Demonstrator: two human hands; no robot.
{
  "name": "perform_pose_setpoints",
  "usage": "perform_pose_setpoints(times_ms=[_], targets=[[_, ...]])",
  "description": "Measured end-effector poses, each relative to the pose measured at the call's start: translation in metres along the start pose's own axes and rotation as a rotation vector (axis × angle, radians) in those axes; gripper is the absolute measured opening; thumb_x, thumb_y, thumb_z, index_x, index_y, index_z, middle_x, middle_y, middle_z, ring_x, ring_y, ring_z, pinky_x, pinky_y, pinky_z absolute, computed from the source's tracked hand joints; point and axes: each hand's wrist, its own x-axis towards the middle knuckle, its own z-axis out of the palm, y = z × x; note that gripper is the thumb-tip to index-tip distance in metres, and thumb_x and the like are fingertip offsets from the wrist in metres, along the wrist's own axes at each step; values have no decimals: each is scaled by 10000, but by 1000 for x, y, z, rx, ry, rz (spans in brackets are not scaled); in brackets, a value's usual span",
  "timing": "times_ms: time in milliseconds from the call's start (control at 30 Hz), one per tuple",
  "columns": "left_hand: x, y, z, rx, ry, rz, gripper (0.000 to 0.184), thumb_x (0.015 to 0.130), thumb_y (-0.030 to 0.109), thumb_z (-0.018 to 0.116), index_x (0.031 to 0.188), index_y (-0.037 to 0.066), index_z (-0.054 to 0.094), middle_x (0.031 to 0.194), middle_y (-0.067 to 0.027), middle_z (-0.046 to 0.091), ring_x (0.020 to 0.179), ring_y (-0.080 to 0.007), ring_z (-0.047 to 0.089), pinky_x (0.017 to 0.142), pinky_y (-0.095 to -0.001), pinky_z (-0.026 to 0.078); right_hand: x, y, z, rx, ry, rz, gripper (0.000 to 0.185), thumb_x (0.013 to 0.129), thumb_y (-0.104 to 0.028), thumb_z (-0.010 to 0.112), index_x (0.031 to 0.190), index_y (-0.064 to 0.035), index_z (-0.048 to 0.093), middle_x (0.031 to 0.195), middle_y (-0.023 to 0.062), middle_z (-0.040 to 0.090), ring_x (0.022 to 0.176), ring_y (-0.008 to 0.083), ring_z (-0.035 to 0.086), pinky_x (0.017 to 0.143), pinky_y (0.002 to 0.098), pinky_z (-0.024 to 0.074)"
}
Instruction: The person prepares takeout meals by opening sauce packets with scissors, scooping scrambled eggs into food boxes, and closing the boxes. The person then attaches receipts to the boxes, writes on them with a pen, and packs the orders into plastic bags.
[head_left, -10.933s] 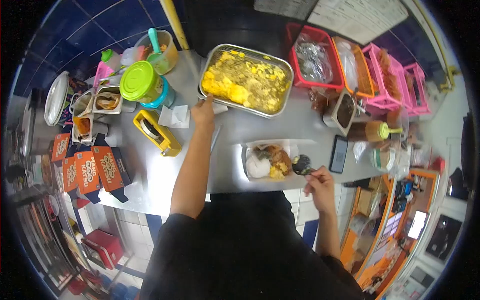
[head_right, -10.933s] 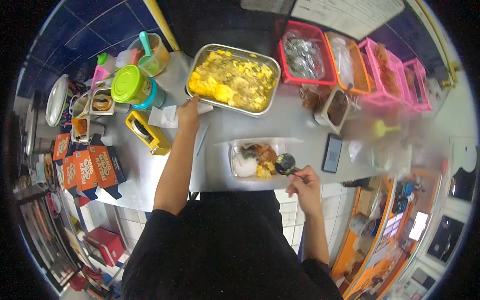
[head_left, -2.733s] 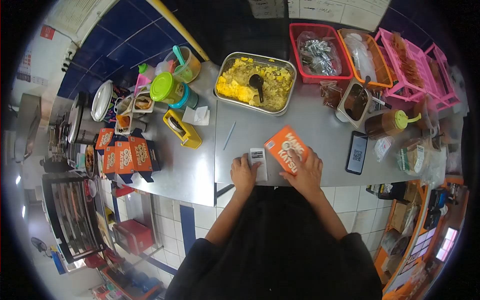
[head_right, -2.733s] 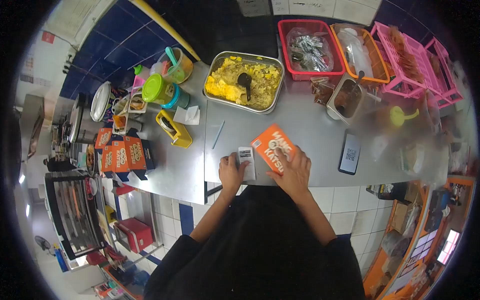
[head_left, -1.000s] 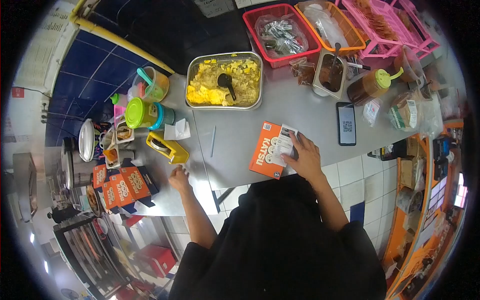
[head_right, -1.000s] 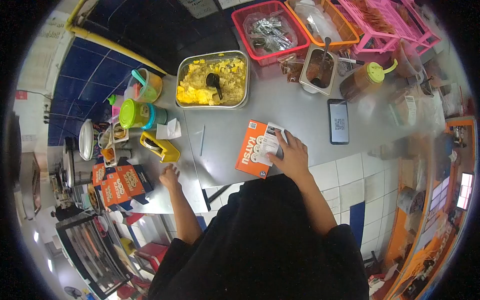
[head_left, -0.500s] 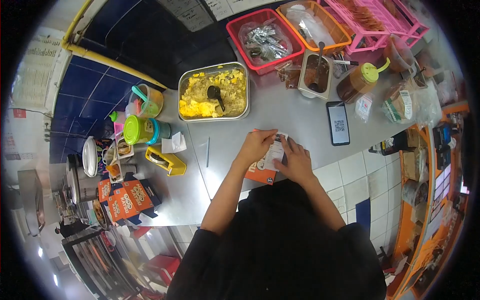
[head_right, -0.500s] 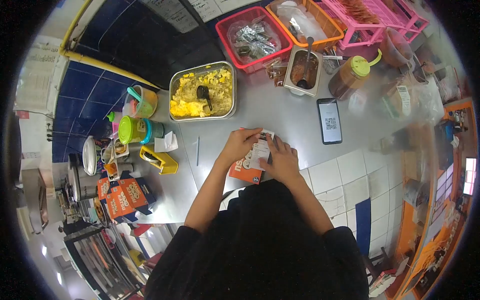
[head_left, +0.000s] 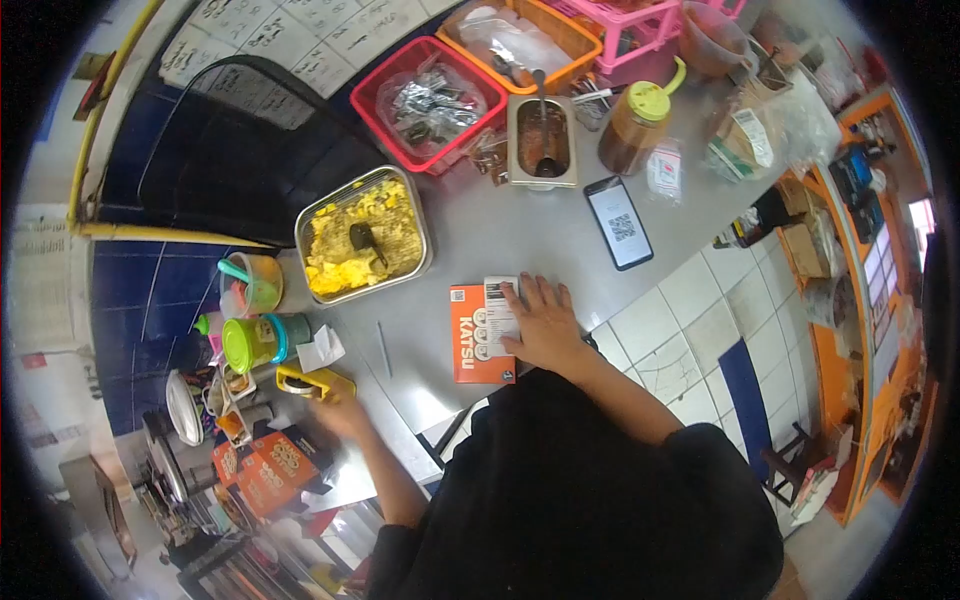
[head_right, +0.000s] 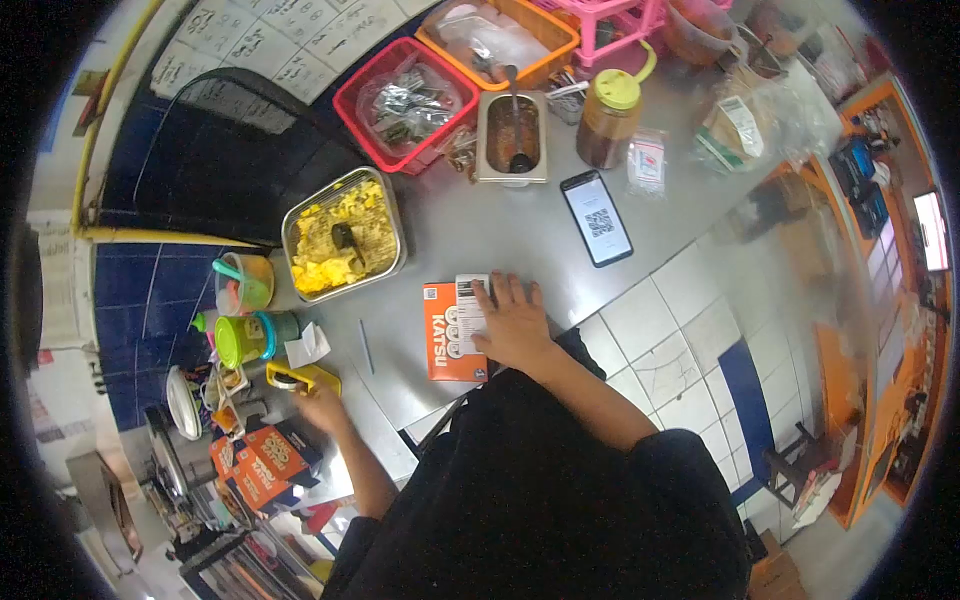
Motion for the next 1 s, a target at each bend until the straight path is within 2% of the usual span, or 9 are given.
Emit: perform_pose_setpoints(times_ms=[67,100,167,267,567,700,733,767,1000], targets=[[20,-53,-1,316,165,-362,695,894,467,704,1333,-45,536,1161,-248,647,1075,-392,634,897,-468,545,0,-2,5,10,23,0,903,818,-485,699,1558,-105,346,1569,242,328,1446,426,328,1139,657,257],[55,-138,15,-19,-87,-462,695,918,478,684,1356,-31,505,1201,-252,617,1118,-386,619,922,-484,543,0,-1,8,10,32,-12,905,818,-481,699,1557,-98,345,1571,246,322,1449,431,322,1142,663,249],[39,-78,-17,-850,-302,-924,629,955,432,664,1363,-13,489,1249,-197,593,1128,-369,623,907,-467,569,-2,0,10,40,10,-13,922,823,-489,694,1567,-93,319,1580,260,296,1460,453,294,1156,673,216],[67,-130,-6,-1042,-420,-1000,482,1009,332,609,1339,-1,497,1284,-145,561,1135,-332,624,928,-427,592,-3,1,9,50,0,-16,941,825,-509,697,1576,-105,299,1585,272,275,1471,460,267,1160,668,208],[1,-88,-16,-1354,-250,-630,437,1003,249,607,1343,-10,517,1379,-154,540,1219,-378,568,935,-495,570,-2,6,13,147,97,-73,839,816,-501,735,1528,-210,400,1584,281,249,1468,487,238,1159,666,196],[-4,-107,1,62,-113,-442,285,865,214,692,1032,-12,738,942,-182,753,889,-310,724,799,-444,570,-8,14,30,213,208,-245,494,835,-409,747,1287,-236,647,1538,245,318,1450,473,270,1164,669,191],[-6,-112,11,39,46,-336,205,819,192,686,862,9,767,770,-189,735,742,-299,733,742,-429,567,-7,15,33,221,230,-280,408,836,-388,752,1208,-226,706,1520,236,341,1442,470,281,1163,668,195],[-10,-118,10,228,-45,-252,234,831,211,684,891,-1,763,821,-214,739,759,-297,736,726,-440,564,-5,15,34,240,238,-283,358,837,-381,754,1153,-214,722,1506,230,353,1436,470,288,1162,668,199],[-132,107,2,-493,-994,56,300,974,95,631,1264,36,686,951,-101,761,771,-127,695,658,-264,566,-11,20,45,406,253,-215,213,919,-240,656,1097,-206,767,1565,273,271,1443,514,242,1178,614,192]])
